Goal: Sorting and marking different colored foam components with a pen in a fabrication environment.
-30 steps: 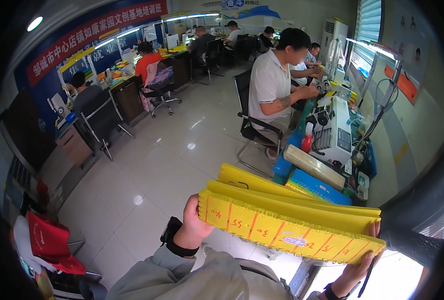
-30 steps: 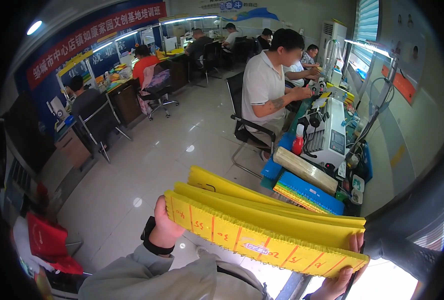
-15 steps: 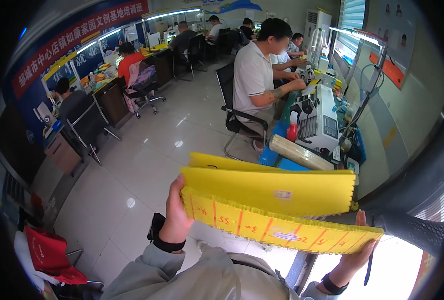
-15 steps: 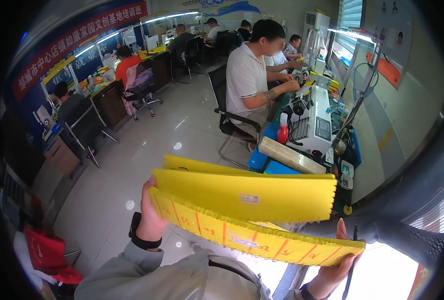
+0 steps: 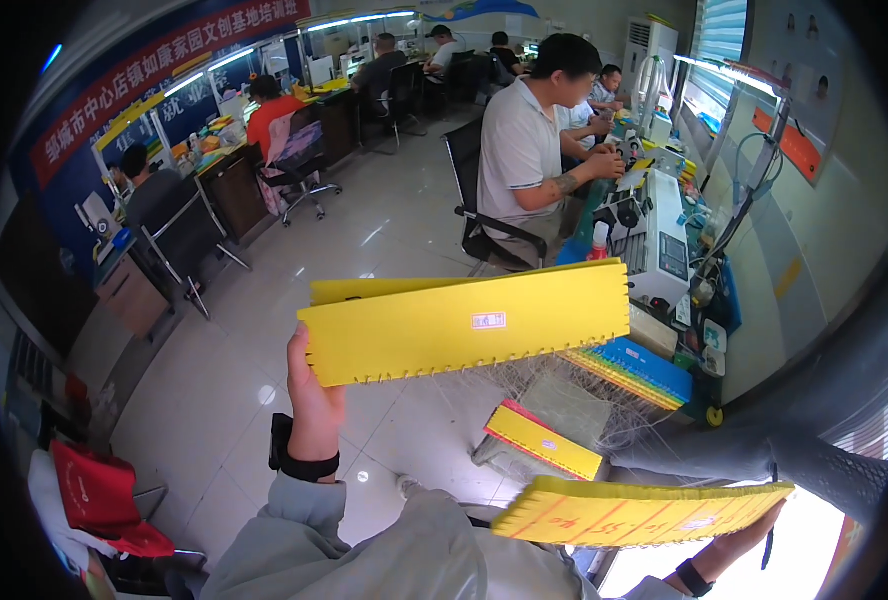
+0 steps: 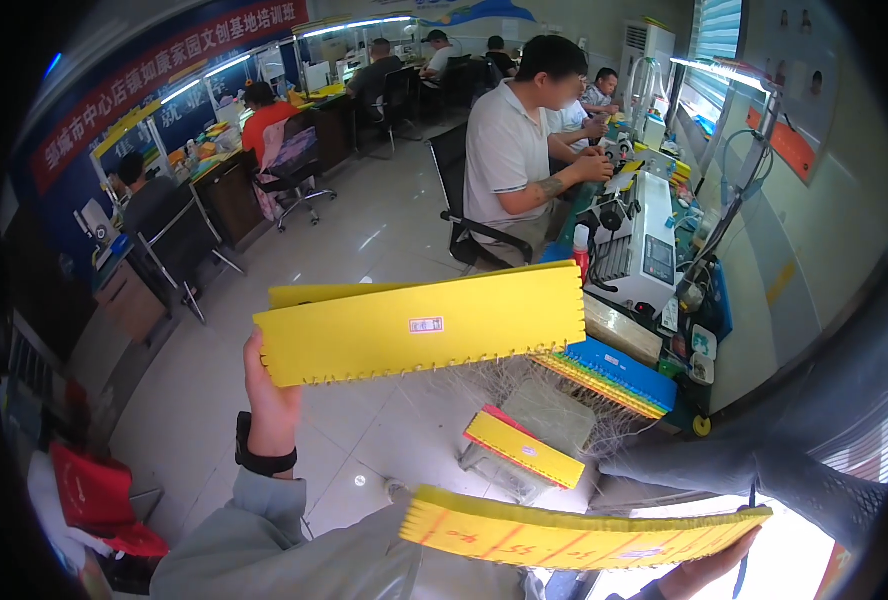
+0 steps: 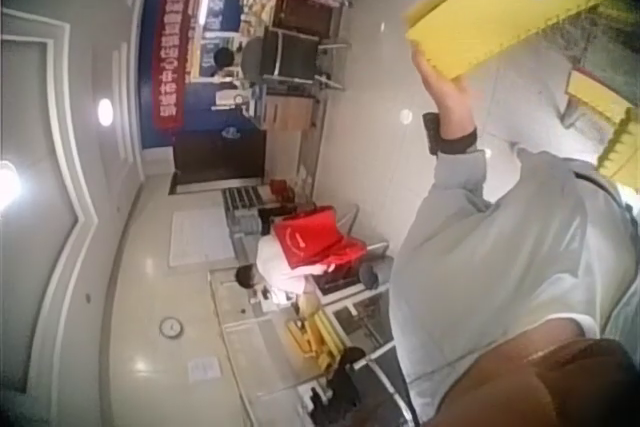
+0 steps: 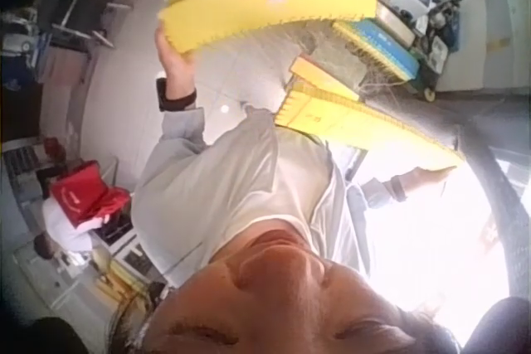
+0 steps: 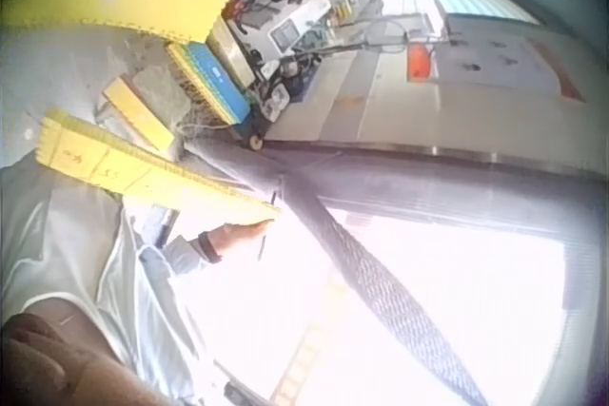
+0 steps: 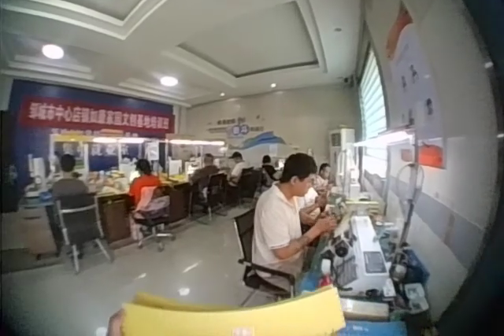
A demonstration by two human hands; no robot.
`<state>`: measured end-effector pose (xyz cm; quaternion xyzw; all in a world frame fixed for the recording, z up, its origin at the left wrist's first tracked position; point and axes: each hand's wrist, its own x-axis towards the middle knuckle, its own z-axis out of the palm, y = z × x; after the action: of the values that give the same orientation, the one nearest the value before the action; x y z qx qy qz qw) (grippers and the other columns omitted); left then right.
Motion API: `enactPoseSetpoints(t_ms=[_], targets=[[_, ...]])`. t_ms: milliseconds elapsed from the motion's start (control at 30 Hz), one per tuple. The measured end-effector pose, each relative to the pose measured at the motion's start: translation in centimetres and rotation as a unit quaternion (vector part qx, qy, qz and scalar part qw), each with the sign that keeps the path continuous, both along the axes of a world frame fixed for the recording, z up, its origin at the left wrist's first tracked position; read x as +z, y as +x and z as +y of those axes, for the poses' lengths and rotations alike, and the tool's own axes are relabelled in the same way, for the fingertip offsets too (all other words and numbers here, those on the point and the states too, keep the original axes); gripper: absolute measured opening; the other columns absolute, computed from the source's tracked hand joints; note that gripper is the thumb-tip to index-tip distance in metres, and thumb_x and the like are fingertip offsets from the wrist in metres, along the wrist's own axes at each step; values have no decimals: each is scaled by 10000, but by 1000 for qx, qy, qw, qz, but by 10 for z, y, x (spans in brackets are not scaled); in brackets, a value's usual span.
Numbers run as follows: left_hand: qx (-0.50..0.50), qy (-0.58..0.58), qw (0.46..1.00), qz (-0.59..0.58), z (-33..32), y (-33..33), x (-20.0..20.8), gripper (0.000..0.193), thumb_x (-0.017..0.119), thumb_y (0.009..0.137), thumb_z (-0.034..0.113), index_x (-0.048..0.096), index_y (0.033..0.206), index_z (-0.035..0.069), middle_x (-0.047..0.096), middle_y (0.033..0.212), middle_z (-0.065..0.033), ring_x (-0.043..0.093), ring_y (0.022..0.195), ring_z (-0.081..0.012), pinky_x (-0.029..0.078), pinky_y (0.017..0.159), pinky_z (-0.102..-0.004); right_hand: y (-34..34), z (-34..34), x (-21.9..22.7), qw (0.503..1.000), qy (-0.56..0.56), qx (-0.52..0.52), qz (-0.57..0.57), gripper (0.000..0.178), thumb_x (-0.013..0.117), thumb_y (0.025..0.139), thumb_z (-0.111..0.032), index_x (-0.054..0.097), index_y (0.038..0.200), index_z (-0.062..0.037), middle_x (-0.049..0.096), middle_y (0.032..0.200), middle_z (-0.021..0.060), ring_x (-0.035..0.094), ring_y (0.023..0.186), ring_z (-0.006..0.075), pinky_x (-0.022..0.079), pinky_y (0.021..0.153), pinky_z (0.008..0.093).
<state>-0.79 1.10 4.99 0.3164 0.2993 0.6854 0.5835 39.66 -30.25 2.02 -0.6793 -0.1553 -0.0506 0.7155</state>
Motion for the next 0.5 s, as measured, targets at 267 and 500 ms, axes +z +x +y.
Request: enactPoseSetpoints(t_ms=[267, 500], targets=[[-13, 25, 1000, 2, 6, -13, -4, 385, 400, 851, 390, 481, 1061, 78, 536, 1026, -44, 487, 993, -148, 362, 840, -306, -17, 12, 6, 989, 81, -127, 2, 490, 329, 894, -430, 421, 1195, -54, 531, 1033, 80, 544, 924, 164, 439, 764, 270], [-114, 22, 990, -81, 15, -17, -10, 345, 407, 851, 363, 524, 1010, 79, 568, 997, -31, 529, 934, -160, 407, 802, -327, 24, -8, -37, 981, 160, 64, 93, 506, 299, 897, -438, 397, 1192, -38, 496, 1065, 107, 498, 972, 171, 410, 788, 298]])
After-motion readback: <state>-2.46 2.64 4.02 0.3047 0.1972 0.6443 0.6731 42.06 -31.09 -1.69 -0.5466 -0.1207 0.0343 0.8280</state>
